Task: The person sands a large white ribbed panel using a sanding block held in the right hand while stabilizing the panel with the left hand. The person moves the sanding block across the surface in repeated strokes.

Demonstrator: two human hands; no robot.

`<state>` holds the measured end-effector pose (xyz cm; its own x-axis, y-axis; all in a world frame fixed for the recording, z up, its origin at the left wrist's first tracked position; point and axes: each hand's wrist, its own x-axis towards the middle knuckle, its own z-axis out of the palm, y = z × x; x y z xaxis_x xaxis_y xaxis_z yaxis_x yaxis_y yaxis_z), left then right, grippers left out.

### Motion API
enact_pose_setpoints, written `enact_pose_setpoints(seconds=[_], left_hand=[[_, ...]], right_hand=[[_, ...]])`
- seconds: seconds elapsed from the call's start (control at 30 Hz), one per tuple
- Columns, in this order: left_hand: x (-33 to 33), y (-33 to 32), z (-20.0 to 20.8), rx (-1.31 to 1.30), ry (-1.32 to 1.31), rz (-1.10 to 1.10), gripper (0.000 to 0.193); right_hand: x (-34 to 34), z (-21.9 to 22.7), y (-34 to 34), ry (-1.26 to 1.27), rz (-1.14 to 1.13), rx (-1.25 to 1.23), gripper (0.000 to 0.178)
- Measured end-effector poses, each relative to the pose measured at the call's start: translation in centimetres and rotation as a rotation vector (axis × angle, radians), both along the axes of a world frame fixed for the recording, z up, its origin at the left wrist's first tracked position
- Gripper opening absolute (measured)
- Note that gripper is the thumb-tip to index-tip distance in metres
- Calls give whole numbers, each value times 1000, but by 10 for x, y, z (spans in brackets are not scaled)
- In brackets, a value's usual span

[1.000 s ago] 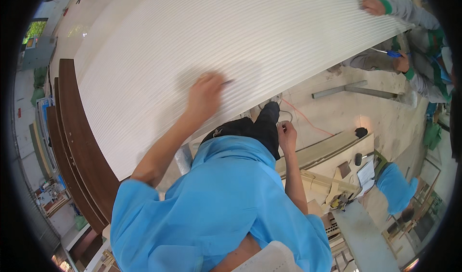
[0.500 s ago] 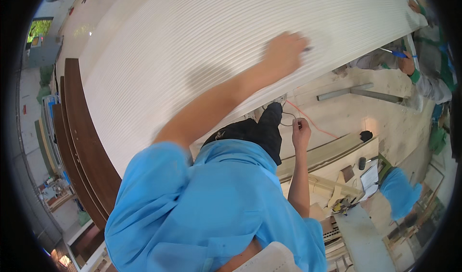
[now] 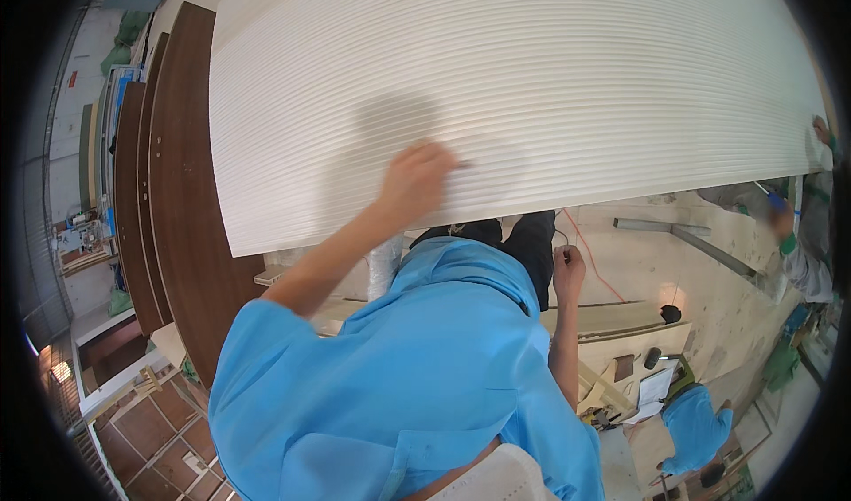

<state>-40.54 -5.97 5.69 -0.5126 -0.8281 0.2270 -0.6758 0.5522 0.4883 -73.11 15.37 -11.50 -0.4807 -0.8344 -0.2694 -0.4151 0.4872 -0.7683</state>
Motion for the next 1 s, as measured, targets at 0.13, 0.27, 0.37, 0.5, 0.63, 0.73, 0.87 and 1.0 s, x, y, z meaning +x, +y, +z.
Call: enact_pose_setpoints(seconds=[0.13, 0.27, 0.37, 0.5, 0.63, 0.73, 0.87, 1.0], left_hand=[[104, 22, 34, 88, -119, 176, 12], [122, 17, 35, 235, 57, 271, 11], [109, 9, 22, 234, 111, 204, 13], [96, -3, 20, 203, 37, 114, 15], [72, -4, 24, 106, 14, 66, 15], [30, -13, 20, 112, 34, 35, 14], [-72, -37, 7, -31, 25, -52, 12], [-206, -73, -2, -52, 49, -179, 17]], right_hand=[[7, 12, -20, -29, 27, 16, 18], [2, 23, -40, -35, 49, 105, 16], [-7, 22, -45, 9, 78, 51, 17], [-18, 12, -40, 73, 56, -7, 21], [-18, 2, -29, 24, 42, 5, 21], [-10, -1, -28, 38, 50, 25, 22], [3, -1, -32, -5, 58, -8, 20], [-4, 3, -28, -71, 8, -11, 20]])
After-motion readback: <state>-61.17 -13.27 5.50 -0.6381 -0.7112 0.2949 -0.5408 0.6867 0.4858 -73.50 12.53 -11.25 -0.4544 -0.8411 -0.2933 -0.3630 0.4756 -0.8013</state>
